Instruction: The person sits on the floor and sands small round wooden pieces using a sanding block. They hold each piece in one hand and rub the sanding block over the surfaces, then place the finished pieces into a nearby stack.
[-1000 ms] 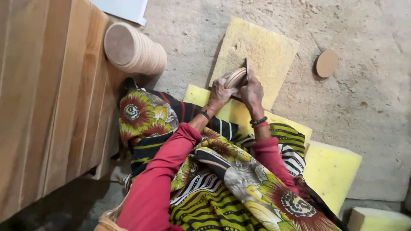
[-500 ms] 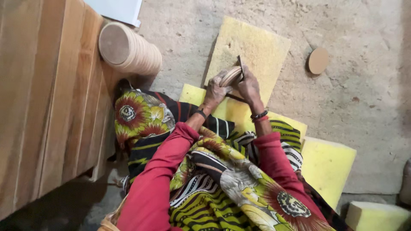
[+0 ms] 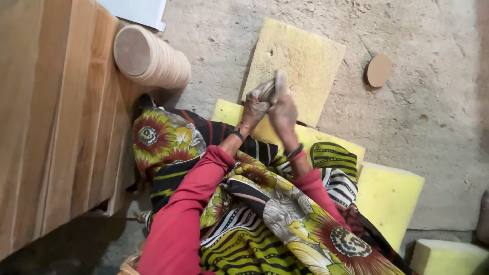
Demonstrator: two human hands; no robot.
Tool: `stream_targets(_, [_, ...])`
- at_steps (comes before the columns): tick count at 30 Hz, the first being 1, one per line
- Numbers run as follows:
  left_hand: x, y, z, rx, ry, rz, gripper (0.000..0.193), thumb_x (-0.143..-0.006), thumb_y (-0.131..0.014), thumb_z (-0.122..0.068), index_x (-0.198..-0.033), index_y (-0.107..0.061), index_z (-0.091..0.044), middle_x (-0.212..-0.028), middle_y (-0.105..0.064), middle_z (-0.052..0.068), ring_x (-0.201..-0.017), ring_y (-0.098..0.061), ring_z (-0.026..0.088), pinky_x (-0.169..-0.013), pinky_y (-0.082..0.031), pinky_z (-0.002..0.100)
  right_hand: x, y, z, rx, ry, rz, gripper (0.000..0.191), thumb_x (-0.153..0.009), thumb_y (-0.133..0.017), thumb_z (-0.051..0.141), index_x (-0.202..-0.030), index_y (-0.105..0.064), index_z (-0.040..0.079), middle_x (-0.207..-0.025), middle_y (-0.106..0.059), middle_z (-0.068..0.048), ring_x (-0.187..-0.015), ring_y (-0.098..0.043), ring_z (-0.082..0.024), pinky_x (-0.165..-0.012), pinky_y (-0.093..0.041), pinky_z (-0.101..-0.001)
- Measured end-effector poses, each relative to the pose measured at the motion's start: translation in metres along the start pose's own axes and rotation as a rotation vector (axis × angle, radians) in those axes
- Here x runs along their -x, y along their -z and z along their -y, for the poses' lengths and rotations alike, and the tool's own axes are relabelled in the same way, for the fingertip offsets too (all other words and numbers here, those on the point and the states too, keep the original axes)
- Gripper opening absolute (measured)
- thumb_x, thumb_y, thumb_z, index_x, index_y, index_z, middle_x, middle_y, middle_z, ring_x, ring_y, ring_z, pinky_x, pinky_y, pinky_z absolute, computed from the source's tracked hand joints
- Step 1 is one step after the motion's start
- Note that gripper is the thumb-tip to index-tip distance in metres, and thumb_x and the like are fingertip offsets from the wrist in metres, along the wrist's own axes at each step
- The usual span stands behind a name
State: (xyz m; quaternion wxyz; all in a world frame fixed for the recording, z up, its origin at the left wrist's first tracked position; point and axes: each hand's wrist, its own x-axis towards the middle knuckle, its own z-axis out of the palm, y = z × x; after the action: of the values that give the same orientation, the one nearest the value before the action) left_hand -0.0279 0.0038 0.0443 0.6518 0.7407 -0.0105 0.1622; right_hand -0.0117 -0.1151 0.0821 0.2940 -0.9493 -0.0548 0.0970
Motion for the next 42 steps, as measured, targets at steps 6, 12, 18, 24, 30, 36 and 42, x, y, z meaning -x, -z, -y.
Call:
stream_targets(6, [0.003,-0.001,0.008,0.019,0.231,0.049,0.054,-0.076,-0.081,-0.011,-0.126,-0.065,0.002,-0.118,-0.074,0.02,-0.104,-0.073,0.032,-0.095,-0.056,0.035,-0.007,-0.014,-0.024,0.118,0.148,-0.206,0.064,-0.092,-0.066,0.01,-0.152,-0.045,0.024,-0.095,-0.073,-0.016,-0.081,-0.071,-0.037,-0.07,-0.056,-0.0476])
stream_targets(12, [0.004,-0.008,0.024,0.089,0.077,0.01,0.053,-0.076,-0.07,-0.003,-0.129,-0.064,0.003,-0.123,-0.072,0.02,-0.11,-0.073,0.032,-0.098,-0.056,0.035,-0.002,-0.008,-0.023,0.034,0.139,-0.112,0.079,-0.082,-0.065,0.008,-0.157,-0.039,0.014,-0.083,-0.069,-0.022,-0.067,-0.066,-0.041,-0.062,-0.052,-0.0523])
stream_targets(18, [0.003,-0.007,0.02,-0.064,0.067,0.034,0.048,-0.078,-0.075,-0.005,-0.126,-0.067,0.001,-0.121,-0.072,0.021,-0.109,-0.072,0.033,-0.098,-0.056,0.036,-0.009,-0.01,-0.042,-0.006,0.122,-0.06,0.048,-0.103,-0.049,0.003,-0.149,-0.045,0.015,-0.088,-0.07,-0.016,-0.069,-0.067,-0.029,-0.059,-0.056,-0.0448])
stream_targets(24, [0.004,-0.01,0.017,-0.344,0.056,0.154,0.051,-0.076,-0.058,0.002,-0.126,-0.071,-0.003,-0.108,-0.073,0.023,-0.096,-0.07,0.04,-0.088,-0.058,0.043,-0.024,0.031,-0.045,-0.054,0.191,0.013,0.066,-0.084,-0.053,-0.003,-0.147,-0.053,0.018,-0.087,-0.069,-0.015,-0.07,-0.067,-0.03,-0.063,-0.054,-0.0468])
stream_targets(30, [0.001,-0.009,0.008,-0.345,-0.169,0.07,0.041,-0.082,-0.057,0.003,-0.119,-0.069,-0.005,-0.12,-0.071,0.02,-0.109,-0.071,0.038,-0.094,-0.06,0.04,0.013,0.032,-0.024,0.401,0.171,-0.094,0.081,-0.082,-0.059,-0.001,-0.158,-0.043,0.024,-0.085,-0.068,-0.019,-0.067,-0.066,-0.038,-0.06,-0.051,-0.0495])
stream_targets(36, [-0.004,-0.001,-0.008,-0.174,-0.237,0.086,0.05,-0.075,-0.059,0.0,-0.124,-0.069,-0.003,-0.121,-0.071,0.021,-0.109,-0.07,0.042,-0.096,-0.058,0.043,-0.038,0.056,-0.033,-0.001,0.417,-0.019,0.08,-0.082,-0.054,-0.001,-0.157,-0.047,0.027,-0.097,-0.07,-0.019,-0.079,-0.07,-0.037,-0.066,-0.056,-0.047])
stream_targets(42, [-0.001,-0.002,-0.007,0.055,0.496,0.18,0.026,-0.103,-0.056,-0.014,-0.123,-0.069,-0.002,-0.095,-0.076,0.022,-0.091,-0.075,0.039,-0.078,-0.06,0.043,0.027,0.015,-0.009,0.312,0.2,-0.173,0.064,-0.092,-0.065,0.012,-0.153,-0.051,0.024,-0.077,-0.067,-0.021,-0.063,-0.066,-0.039,-0.057,-0.05,-0.0518])
